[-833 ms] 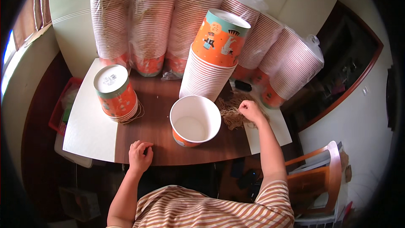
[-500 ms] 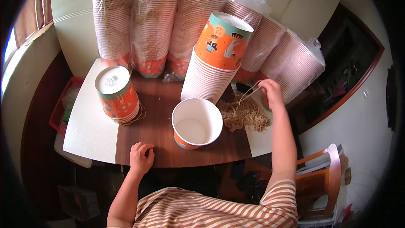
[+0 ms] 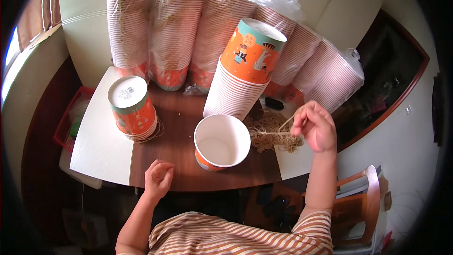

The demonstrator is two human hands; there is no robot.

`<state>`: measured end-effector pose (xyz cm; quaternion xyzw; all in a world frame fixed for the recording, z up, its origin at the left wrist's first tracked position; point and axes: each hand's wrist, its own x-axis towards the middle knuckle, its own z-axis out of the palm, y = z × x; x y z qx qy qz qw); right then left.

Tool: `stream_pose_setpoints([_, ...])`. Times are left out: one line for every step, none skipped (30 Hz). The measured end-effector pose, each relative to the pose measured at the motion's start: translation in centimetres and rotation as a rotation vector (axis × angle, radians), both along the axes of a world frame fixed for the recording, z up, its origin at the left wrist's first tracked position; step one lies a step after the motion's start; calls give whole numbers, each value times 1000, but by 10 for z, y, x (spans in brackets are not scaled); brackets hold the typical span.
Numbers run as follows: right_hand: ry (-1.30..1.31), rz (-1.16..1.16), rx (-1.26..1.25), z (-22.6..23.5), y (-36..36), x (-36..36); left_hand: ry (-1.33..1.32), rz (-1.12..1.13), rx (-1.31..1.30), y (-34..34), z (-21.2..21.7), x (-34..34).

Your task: Secure stacks of paper bowls using rubber bands for storage or shipment.

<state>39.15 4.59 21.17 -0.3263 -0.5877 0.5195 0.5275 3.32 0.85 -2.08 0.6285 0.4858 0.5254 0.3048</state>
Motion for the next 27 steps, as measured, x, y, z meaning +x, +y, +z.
stream_pose_setpoints([41,58,-18,1,-9,-10,-66,-46,58,-1,9,2])
stream_pose_setpoints([74,114,-24,2,-14,-15,-76,-62,89,0,22,7])
stream_pose_setpoints([76,117,-31,4,-17,-20,-99,-101,115,0,35,13])
stream_pose_setpoints([23,126,10,7,-18,-24,-122,-141,145,2,46,19])
stream_pose_setpoints([-30,131,52,10,-20,-27,-116,-211,152,5,56,23])
stream_pose_setpoints([-30,110,62,12,-21,-31,-144,-260,129,7,66,28])
stream_pose_setpoints([-30,109,61,17,-21,-34,-171,-306,104,9,73,34])
stream_pose_setpoints([-103,76,40,22,-20,-39,-220,-374,144,13,77,39])
stream_pose_setpoints([-176,42,20,25,-19,-43,-226,-417,119,15,86,44])
stream_pose_setpoints([-251,18,-2,27,-18,-48,-232,-461,94,18,95,50])
stream_pose_setpoints([-311,65,-10,28,-18,-55,-246,-530,101,23,100,55])
stream_pose_setpoints([-371,112,-16,29,-17,-62,-320,-576,24,21,110,63])
stream_pose_setpoints([-392,145,-17,27,-18,-66,-394,-630,-51,20,122,72])
stream_pose_setpoints([-419,166,-35,26,-18,-69,-356,-675,-14,24,128,77])
stream_pose_setpoints([-446,188,-52,25,-18,-72,-395,-751,-87,24,138,80])
stream_pose_setpoints([-428,212,-55,22,-17,-73,-435,-833,-160,23,147,84])
stream_pose_setpoints([-427,212,-53,19,-16,-71,-410,-846,-227,24,151,86])
stream_pose_setpoints([-441,196,-53,16,-15,-68,-409,-845,-226,24,147,91])
stream_pose_setpoints([-454,177,-55,12,-13,-65,-410,-884,-265,26,141,96])
stream_pose_setpoints([-452,175,-56,8,-10,-60,-412,-922,-305,27,138,98])
stream_pose_setpoints([-483,147,-18,5,-7,-53,-362,-901,-313,25,137,95])
stream_pose_setpoints([-513,122,19,4,-5,-48,-362,-900,-317,23,133,93])
stream_pose_setpoints([-551,108,26,6,-5,-46,-430,-894,-334,21,126,90])
stream_pose_setpoints([-640,146,67,6,-3,-42,-500,-886,-352,19,121,86])
stream_pose_setpoints([-732,171,108,7,-3,-35,-527,-859,-435,17,122,81])
stream_pose_setpoints([-833,183,162,-2,2,-24,-572,-827,-424,14,123,76])
stream_pose_setpoints([-968,165,57,0,4,-19,-617,-793,-412,11,123,70])
